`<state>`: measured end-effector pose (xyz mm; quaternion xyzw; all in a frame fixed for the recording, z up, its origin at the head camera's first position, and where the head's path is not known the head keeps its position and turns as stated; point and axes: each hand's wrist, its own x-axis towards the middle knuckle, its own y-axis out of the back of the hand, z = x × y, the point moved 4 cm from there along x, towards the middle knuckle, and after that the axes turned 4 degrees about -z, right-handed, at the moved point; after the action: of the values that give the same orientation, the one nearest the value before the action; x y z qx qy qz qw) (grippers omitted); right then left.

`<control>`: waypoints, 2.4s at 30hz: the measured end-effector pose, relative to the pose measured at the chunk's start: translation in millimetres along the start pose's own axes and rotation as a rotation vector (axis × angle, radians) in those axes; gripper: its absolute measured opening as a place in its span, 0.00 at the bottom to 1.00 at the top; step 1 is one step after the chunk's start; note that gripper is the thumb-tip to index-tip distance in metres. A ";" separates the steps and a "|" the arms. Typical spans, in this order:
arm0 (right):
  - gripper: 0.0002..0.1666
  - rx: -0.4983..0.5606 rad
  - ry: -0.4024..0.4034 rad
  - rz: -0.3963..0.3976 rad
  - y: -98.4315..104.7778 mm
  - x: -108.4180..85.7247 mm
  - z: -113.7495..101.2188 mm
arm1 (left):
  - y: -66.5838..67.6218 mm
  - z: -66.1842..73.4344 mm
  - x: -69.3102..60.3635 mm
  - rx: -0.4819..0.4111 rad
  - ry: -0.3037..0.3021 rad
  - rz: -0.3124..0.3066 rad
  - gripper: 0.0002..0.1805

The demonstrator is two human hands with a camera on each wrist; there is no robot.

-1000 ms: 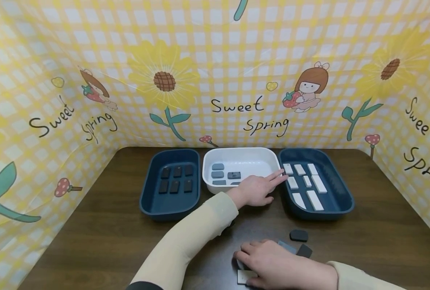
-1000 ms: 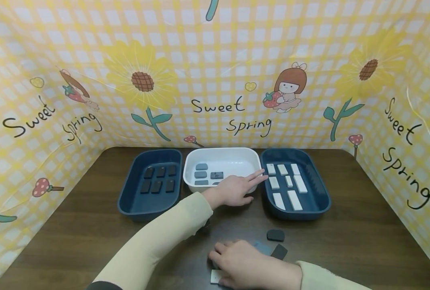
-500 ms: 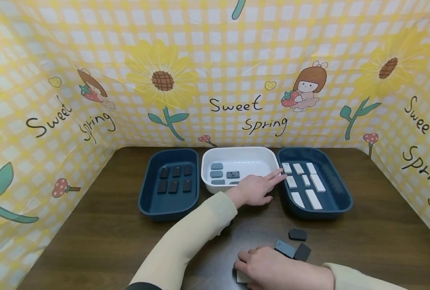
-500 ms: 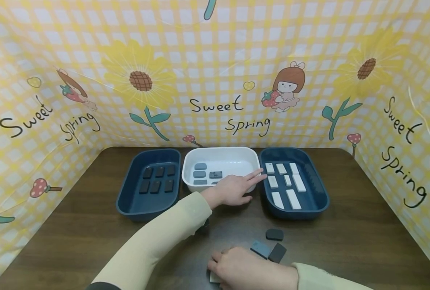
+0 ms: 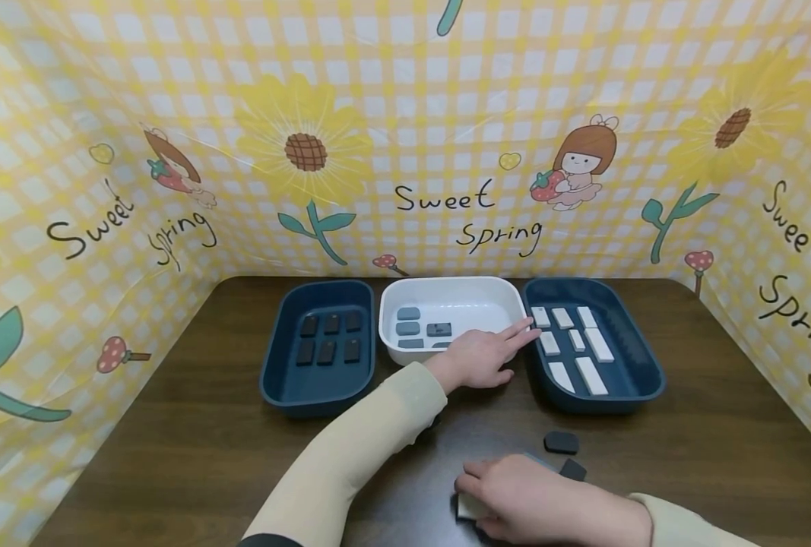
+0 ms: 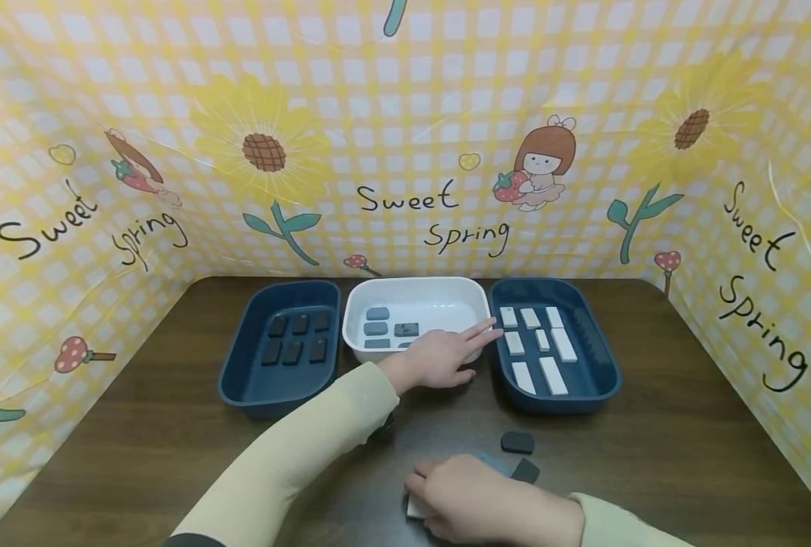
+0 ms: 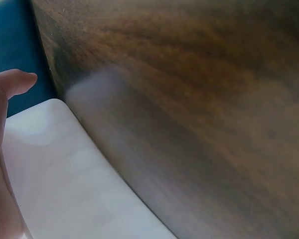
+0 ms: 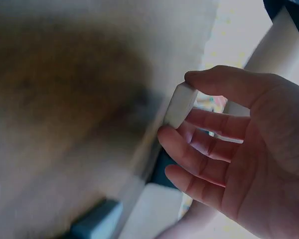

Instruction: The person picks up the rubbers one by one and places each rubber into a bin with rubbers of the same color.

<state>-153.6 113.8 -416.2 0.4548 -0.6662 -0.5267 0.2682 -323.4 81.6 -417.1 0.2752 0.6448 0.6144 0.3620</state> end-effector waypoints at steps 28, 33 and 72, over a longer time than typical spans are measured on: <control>0.19 -0.012 -0.514 0.535 91.3 -113.1 87.6 | 1.3 -0.4 1.0 0.007 0.006 -0.008 0.44; 0.21 -0.017 -0.605 0.550 93.6 -128.3 116.2 | 2.7 -0.7 0.8 0.015 0.005 -0.011 0.44; 0.12 0.056 -0.963 0.081 60.4 -111.4 185.9 | 0.2 0.9 0.8 -0.011 0.013 -0.025 0.44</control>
<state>-279.3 299.8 -401.6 0.1398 -0.7458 -0.6482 -0.0628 -323.2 82.8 -417.0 0.2611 0.6470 0.6152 0.3672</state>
